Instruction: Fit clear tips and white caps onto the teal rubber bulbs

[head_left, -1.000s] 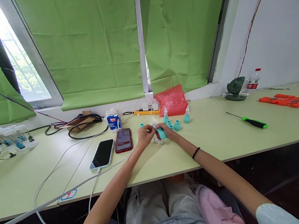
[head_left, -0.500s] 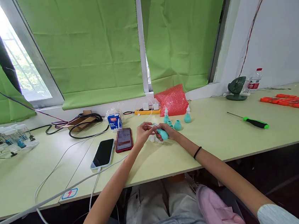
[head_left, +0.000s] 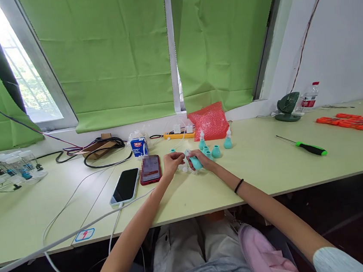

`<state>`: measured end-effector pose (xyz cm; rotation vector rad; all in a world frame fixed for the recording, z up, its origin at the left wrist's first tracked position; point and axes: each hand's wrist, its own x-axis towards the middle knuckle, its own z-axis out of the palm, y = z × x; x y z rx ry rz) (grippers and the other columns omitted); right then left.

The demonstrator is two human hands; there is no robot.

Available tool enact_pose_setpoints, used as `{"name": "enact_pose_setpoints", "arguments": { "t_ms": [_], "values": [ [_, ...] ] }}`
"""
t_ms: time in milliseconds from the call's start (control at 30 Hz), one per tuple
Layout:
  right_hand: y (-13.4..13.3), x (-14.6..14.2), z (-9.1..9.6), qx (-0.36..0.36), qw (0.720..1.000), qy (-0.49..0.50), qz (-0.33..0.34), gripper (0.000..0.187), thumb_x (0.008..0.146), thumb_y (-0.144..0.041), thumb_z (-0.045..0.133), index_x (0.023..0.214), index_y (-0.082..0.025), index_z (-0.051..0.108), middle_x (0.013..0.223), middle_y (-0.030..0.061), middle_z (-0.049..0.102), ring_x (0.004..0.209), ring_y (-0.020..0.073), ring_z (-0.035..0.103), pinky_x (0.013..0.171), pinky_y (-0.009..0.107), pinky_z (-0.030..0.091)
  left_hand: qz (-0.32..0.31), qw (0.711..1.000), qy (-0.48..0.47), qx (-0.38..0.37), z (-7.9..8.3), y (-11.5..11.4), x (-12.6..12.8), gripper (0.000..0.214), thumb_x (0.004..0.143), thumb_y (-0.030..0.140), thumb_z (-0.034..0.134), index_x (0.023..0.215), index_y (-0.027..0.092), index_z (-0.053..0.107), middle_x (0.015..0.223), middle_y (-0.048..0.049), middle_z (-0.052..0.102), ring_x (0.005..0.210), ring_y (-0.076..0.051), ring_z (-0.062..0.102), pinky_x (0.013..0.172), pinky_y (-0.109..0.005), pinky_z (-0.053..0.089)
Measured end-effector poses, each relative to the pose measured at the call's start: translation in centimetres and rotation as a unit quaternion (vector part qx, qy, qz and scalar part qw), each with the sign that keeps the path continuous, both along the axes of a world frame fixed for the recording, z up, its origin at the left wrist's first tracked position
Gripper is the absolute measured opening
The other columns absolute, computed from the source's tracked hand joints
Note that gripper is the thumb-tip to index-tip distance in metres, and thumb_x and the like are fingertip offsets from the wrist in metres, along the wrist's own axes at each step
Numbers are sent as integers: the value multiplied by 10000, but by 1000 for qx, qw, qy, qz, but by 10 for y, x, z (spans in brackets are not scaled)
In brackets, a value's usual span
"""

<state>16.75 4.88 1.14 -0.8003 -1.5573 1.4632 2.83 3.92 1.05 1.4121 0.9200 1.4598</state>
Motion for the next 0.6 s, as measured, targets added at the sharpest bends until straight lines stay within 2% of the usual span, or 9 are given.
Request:
{"name": "enact_pose_setpoints", "arguments": {
  "t_ms": [100, 167, 300, 433, 600],
  "values": [
    [-2, -1, 0, 34, 999, -6, -22, 124, 675, -210, 349, 607, -145, 430, 386, -26, 495, 321, 95, 464, 374, 189, 346, -12, 1000, 12, 24, 2, -3, 1, 273, 653, 368, 585, 728, 109, 629, 517, 5, 560, 423, -64, 485, 391, -176, 420],
    [-2, -2, 0, 51, 998, -14, -30, 102, 648, -217, 384, 588, -155, 439, 384, -28, 496, 316, 105, 456, 353, 202, 349, -34, 999, 28, 33, 3, -4, 2, 298, 676, 392, 560, 753, 113, 628, 500, 13, 540, 390, -56, 452, 347, -163, 374],
    [-3, -1, 1, 76, 996, -41, -27, 121, 635, -242, 398, 567, -167, 464, 393, -21, 497, 318, 119, 449, 343, 234, 369, -63, 996, 57, 39, 2, -2, 3, 300, 635, 398, 612, 700, 106, 622, 459, 26, 506, 347, -47, 419, 316, -159, 333],
    [-4, -1, 0, 111, 991, -76, -27, 155, 647, -261, 388, 584, -160, 488, 405, -19, 499, 323, 119, 445, 353, 243, 373, -74, 994, 66, 37, 2, -1, 3, 312, 634, 404, 615, 727, 107, 625, 452, 30, 492, 342, -50, 412, 305, -161, 329],
    [-4, -3, -3, 184, 972, -124, -71, 202, 664, -290, 421, 558, -141, 506, 437, -11, 510, 415, 117, 478, 442, 238, 394, -67, 996, 51, 34, 5, -4, 4, 309, 622, 403, 625, 713, 108, 631, 491, 17, 502, 408, -61, 445, 346, -162, 374]
  ]
}}
